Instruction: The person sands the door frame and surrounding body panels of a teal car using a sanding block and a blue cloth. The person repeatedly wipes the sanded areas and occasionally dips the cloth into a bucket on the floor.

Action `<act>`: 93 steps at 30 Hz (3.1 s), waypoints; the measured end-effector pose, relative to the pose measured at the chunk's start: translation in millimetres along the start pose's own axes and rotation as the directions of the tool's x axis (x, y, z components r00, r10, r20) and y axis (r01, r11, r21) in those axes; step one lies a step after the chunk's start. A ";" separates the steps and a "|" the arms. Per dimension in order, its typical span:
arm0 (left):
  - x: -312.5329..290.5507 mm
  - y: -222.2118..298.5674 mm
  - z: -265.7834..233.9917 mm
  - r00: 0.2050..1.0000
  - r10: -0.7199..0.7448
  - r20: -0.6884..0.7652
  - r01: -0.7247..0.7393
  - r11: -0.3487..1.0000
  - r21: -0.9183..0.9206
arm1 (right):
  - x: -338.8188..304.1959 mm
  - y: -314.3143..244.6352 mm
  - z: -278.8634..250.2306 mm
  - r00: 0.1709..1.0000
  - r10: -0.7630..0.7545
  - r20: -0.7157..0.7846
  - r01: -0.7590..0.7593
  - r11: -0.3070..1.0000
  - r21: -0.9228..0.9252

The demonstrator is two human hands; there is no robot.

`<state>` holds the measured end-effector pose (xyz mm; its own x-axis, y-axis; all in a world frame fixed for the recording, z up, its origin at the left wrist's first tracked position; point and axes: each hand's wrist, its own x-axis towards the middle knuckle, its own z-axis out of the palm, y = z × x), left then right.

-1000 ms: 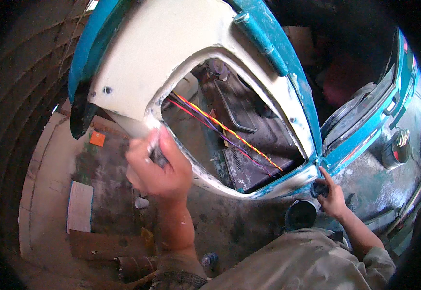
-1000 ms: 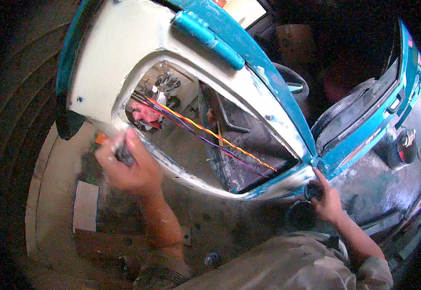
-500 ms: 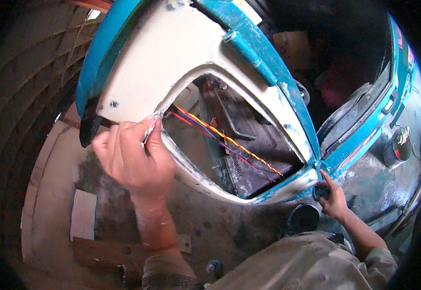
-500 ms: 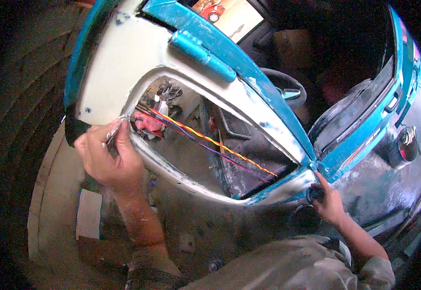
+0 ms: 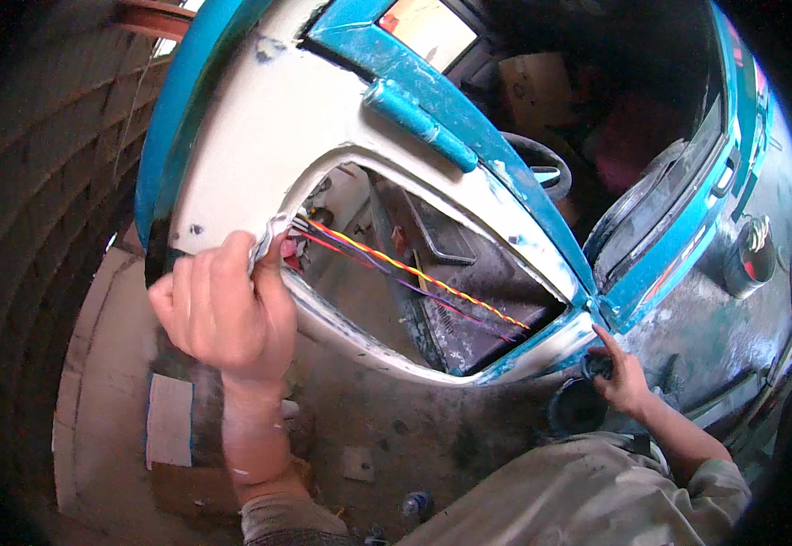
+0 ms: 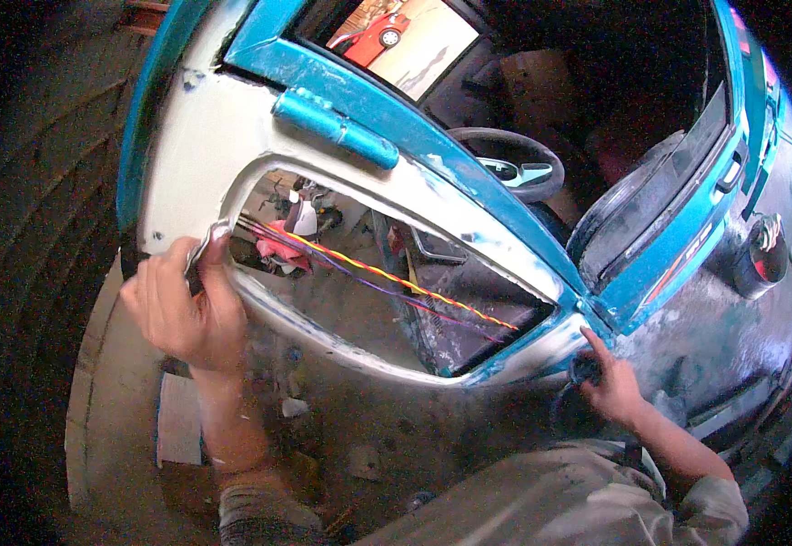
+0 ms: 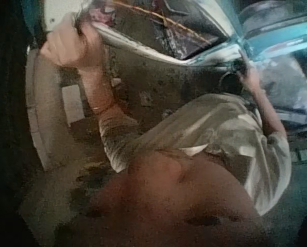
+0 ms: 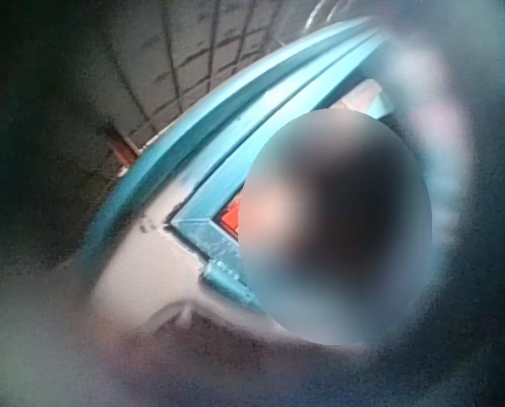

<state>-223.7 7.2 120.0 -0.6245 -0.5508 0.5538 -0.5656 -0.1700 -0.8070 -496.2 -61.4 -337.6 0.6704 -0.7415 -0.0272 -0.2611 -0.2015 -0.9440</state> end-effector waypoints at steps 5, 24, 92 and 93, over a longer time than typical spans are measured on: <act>50.6 5.4 23.5 0.950 0.301 0.086 -0.298 0.954 -0.038 | -1.6 10.9 3.9 1.000 -0.013 -0.020 0.013 1.000 0.021; 64.9 -21.1 16.2 0.854 0.500 0.141 -0.472 0.860 -0.195 | -0.1 1.5 4.6 1.000 -0.011 -0.026 0.012 0.997 0.073; 76.5 -4.9 18.2 0.864 0.456 0.214 -0.455 0.889 -0.056 | -1.4 16.5 7.4 0.999 0.054 0.001 -0.054 0.997 0.046; 74.3 -6.8 17.0 0.856 0.465 0.228 -0.465 0.883 -0.055 | -1.9 15.1 5.3 0.998 0.065 0.005 -0.065 0.997 0.047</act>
<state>-257.1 -46.5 163.2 -0.6748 -0.7362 0.0519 -0.2388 0.1513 -0.9592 -497.8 -59.6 -353.5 0.6554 -0.7499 -0.0903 -0.2714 -0.1223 -0.9547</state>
